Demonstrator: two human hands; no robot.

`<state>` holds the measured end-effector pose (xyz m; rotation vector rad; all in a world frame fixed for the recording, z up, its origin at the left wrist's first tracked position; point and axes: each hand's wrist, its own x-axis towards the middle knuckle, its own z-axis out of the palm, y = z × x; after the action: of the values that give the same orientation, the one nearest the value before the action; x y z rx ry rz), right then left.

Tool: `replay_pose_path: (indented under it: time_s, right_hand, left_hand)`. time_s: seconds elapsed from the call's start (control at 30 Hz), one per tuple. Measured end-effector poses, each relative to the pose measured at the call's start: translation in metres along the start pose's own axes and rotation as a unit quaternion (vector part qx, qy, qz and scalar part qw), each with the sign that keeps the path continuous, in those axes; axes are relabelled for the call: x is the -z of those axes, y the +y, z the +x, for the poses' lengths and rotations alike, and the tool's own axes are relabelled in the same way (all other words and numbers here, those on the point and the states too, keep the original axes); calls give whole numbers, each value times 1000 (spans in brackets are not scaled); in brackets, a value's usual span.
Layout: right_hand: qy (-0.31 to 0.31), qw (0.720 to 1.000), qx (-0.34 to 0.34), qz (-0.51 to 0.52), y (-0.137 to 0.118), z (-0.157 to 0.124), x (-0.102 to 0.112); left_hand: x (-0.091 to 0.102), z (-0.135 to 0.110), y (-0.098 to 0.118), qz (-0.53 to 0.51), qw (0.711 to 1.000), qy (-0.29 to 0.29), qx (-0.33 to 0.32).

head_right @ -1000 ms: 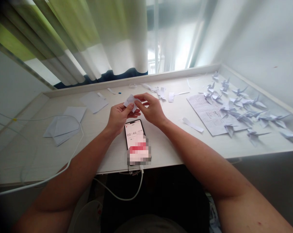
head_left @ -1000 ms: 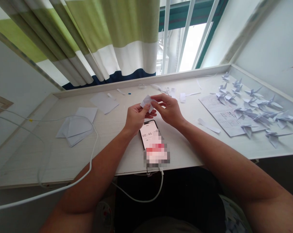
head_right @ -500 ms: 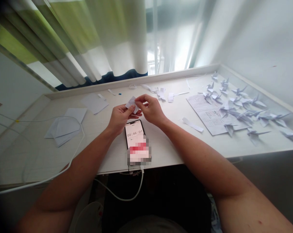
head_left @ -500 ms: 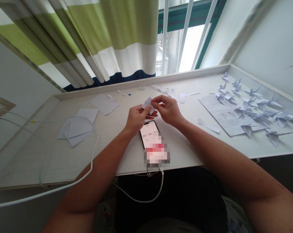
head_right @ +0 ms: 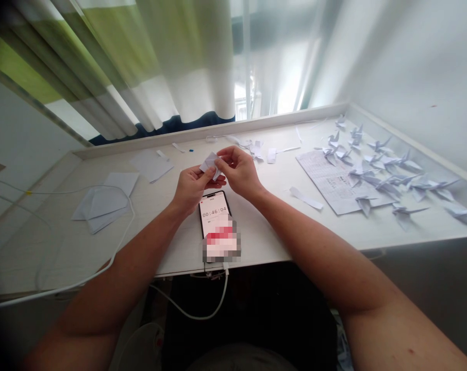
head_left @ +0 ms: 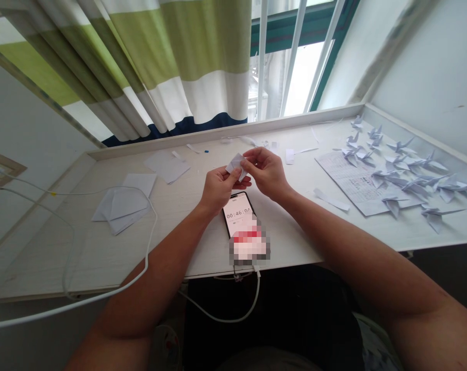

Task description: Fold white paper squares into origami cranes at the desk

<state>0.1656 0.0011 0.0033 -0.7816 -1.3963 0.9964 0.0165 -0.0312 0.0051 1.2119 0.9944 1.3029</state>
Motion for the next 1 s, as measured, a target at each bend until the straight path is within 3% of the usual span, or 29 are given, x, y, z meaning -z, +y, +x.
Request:
replay_pose_path:
  time_s: [0.27, 0.77, 1.0]
  right_hand:
    - [-43, 994, -66, 75, -4, -2, -1]
    - [-14, 998, -46, 28, -8, -2, -2]
    - [-38, 995, -64, 72, -6, -3, -2]
  left_hand:
    - [-2, 1, 0, -9, 999, 30, -29]
    - [-3, 0, -1, -16, 999, 5, -41]
    - [-2, -1, 1, -9, 999, 4, -39]
